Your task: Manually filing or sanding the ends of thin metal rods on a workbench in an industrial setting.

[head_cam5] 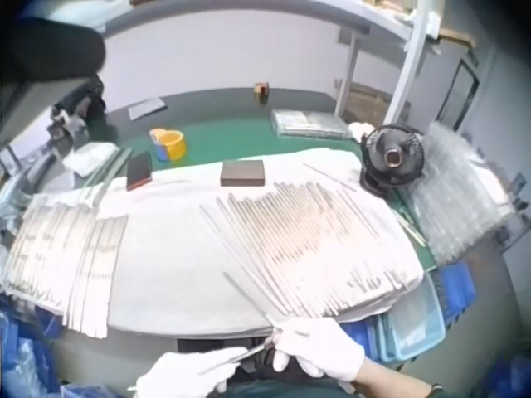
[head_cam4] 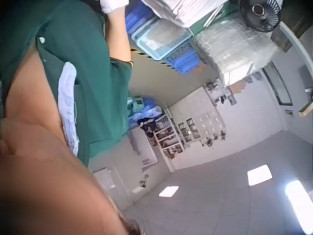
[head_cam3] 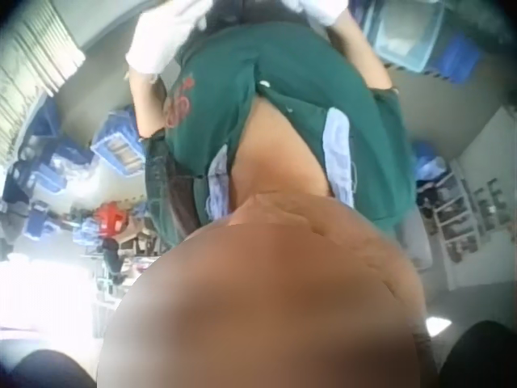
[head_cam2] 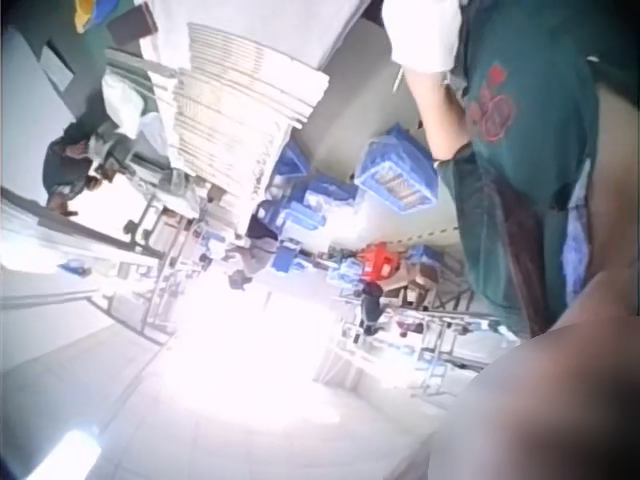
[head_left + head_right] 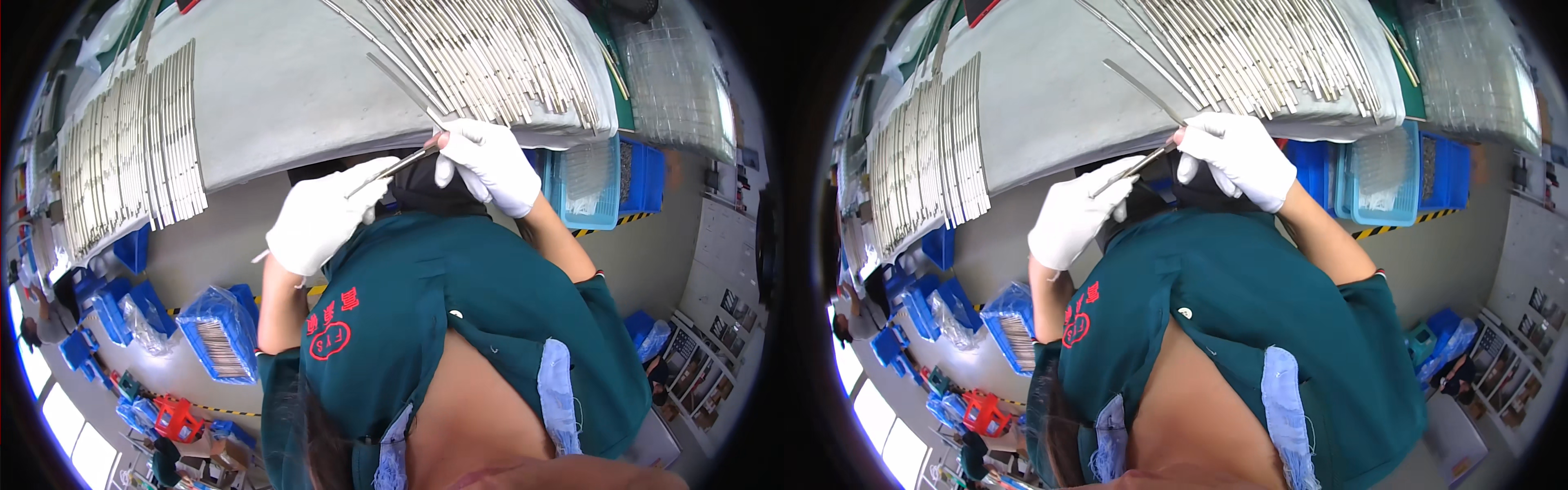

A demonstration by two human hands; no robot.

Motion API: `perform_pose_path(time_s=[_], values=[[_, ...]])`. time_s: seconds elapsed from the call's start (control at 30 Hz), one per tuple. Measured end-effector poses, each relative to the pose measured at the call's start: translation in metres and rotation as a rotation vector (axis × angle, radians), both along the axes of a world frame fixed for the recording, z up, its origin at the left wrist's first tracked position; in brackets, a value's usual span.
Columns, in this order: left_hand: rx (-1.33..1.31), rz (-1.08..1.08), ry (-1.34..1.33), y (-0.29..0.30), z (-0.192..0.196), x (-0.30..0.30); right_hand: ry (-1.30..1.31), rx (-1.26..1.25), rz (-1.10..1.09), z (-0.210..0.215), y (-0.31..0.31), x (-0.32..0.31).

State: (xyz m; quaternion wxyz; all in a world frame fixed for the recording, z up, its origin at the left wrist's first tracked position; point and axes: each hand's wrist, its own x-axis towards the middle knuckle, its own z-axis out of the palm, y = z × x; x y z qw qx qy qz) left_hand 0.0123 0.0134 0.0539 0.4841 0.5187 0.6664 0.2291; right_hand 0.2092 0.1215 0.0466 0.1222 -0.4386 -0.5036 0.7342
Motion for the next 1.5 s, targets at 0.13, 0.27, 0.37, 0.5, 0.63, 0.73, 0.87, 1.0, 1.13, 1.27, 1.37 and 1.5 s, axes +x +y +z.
perform_pose_path(time_s=[0.13,0.27,0.37,0.5,0.63,0.73,0.87,1.0,1.13,1.27,1.37,1.5], values=[[0.13,-0.18,0.236,0.004,0.015,-0.008,0.055,-0.014,0.005,0.0,0.0,0.002],[0.11,-0.264,0.208,0.007,0.021,-0.014,0.074,-0.053,-0.014,-0.003,-0.001,0.004],[0.219,-0.333,0.275,0.005,0.018,-0.016,0.032,-0.045,-0.023,0.004,-0.003,0.001],[0.157,-0.251,0.411,0.007,0.022,0.0,-0.012,0.011,-0.044,0.007,-0.003,-0.003],[0.39,-0.119,0.564,0.002,0.014,0.008,0.062,-0.02,-0.106,0.006,-0.003,-0.003],[0.44,-0.09,0.561,-0.001,0.006,0.008,0.051,-0.029,-0.1,0.011,-0.004,-0.002],[0.548,-0.059,0.548,-0.003,0.001,0.009,0.083,-0.003,-0.112,0.012,-0.006,-0.003],[0.407,0.006,0.524,-0.003,0.016,0.018,0.076,0.014,-0.099,0.015,-0.006,-0.002],[0.538,0.032,0.661,-0.005,0.012,0.023,0.067,0.043,-0.11,0.018,-0.008,-0.003],[0.576,0.026,0.725,-0.007,0.012,0.025,0.05,0.057,-0.122,0.016,-0.008,-0.003],[0.602,0.051,0.713,-0.008,0.009,0.021,0.082,0.028,-0.071,0.015,-0.006,-0.001],[0.612,0.069,0.694,-0.006,0.012,0.025,0.103,0.038,-0.078,0.019,-0.006,0.001]])
